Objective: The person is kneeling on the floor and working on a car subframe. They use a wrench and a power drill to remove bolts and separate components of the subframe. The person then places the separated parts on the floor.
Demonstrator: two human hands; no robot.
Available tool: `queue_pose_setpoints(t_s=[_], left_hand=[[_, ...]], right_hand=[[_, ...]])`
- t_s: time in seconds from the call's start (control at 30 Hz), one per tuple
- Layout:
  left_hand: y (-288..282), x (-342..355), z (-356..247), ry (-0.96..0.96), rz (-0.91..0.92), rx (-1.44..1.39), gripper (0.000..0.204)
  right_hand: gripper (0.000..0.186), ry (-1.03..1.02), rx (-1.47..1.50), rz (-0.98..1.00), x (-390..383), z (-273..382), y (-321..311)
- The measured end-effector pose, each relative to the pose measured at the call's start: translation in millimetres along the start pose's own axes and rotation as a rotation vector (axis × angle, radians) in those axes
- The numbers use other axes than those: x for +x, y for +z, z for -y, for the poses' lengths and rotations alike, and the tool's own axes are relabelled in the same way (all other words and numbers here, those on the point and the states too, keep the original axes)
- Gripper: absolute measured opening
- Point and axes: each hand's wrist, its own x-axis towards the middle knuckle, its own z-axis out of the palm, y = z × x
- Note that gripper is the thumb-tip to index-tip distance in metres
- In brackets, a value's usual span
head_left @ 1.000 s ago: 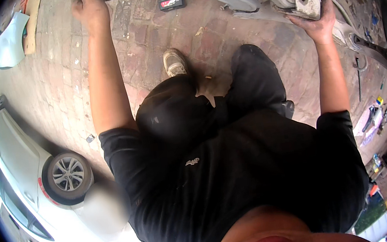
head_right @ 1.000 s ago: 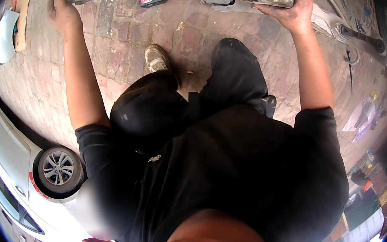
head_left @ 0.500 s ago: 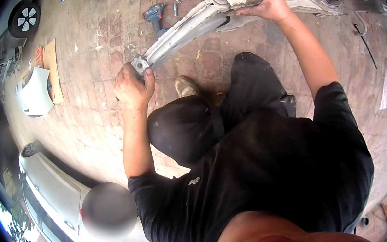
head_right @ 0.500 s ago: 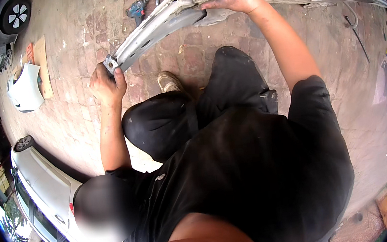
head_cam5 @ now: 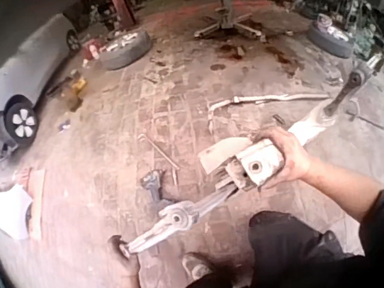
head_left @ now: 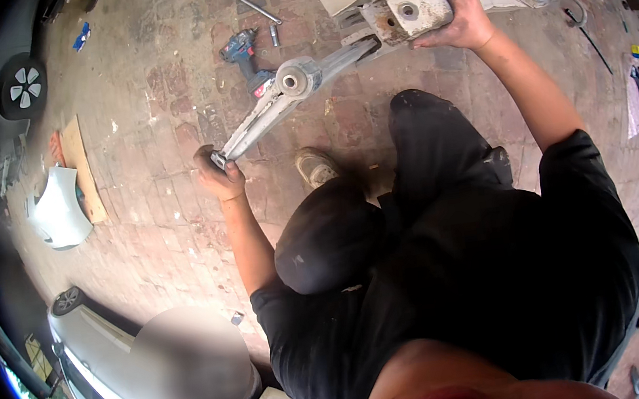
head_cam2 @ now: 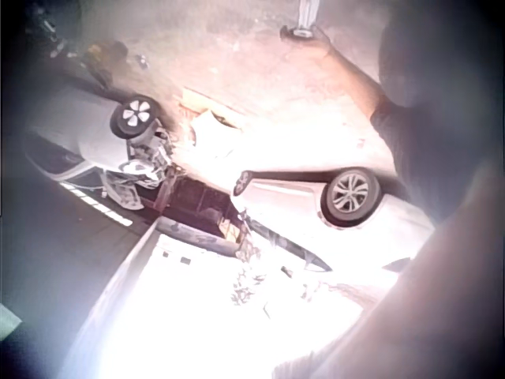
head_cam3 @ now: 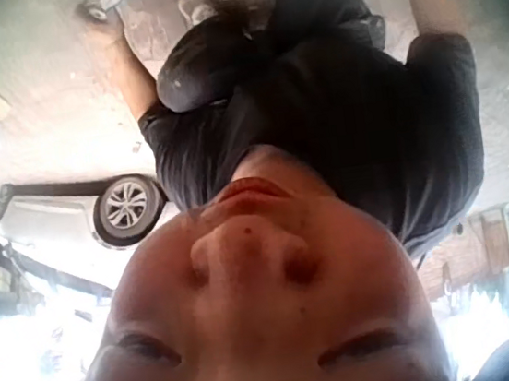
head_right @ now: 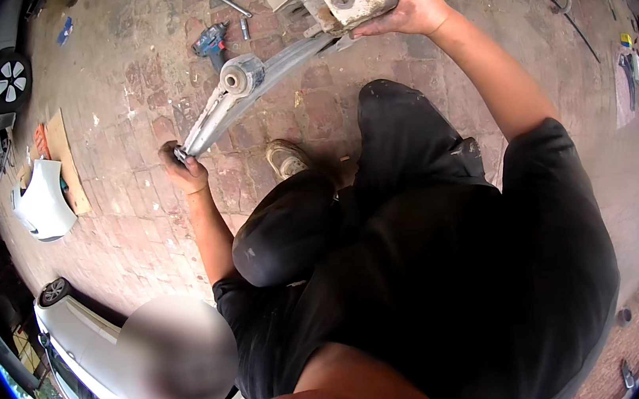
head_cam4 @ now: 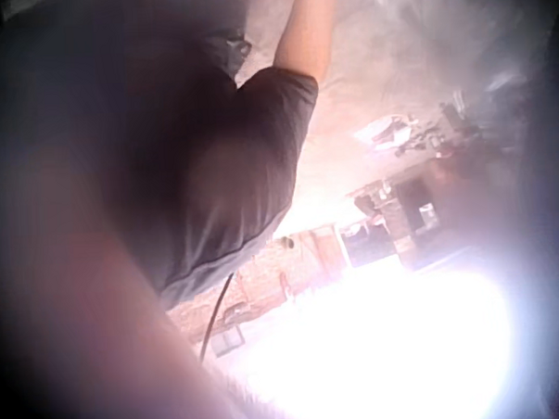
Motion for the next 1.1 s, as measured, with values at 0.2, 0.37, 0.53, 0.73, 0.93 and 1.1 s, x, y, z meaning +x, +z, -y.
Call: queue_pose_setpoints(t_s=[0.2, 0.37, 0.53, 0.73, 0.93, 1.1], left_hand=[[-1.2, 1.7, 35.9, -0.127, 0.436, 0.061, 0.057], [36.3, -40.7, 78.8, -0.507, 0.595, 0.000, 0.052], [61.6, -41.7, 107.0, -0.483, 0.528, -0.225, 0.056], [46.2, 25.0, -6.7, -0.102, 0.377, -0.321, 0.070], [60.1, 16.5, -10.6, -0.349, 0.400, -0.251, 0.045], [46.0, 12.6, -53.4, 0.026, 0.274, -0.124, 0.038]], right_hand=[[0.104, 0.020, 0.176, -0.022, -11.5, -13.3, 6.5], [0.112, 0.045, 0.180, 0.011, -2.6, -18.6, 8.2], [0.111, -0.023, 0.215, 0.003, 2.1, -26.8, 9.3], [0.113, 0.024, 0.307, -0.006, -2.3, -27.7, 10.8], [0.112, 0.024, 0.342, 0.024, 1.1, -23.6, 12.4], [0.115, 0.032, 0.254, 0.033, 3.0, -25.4, 9.0]])
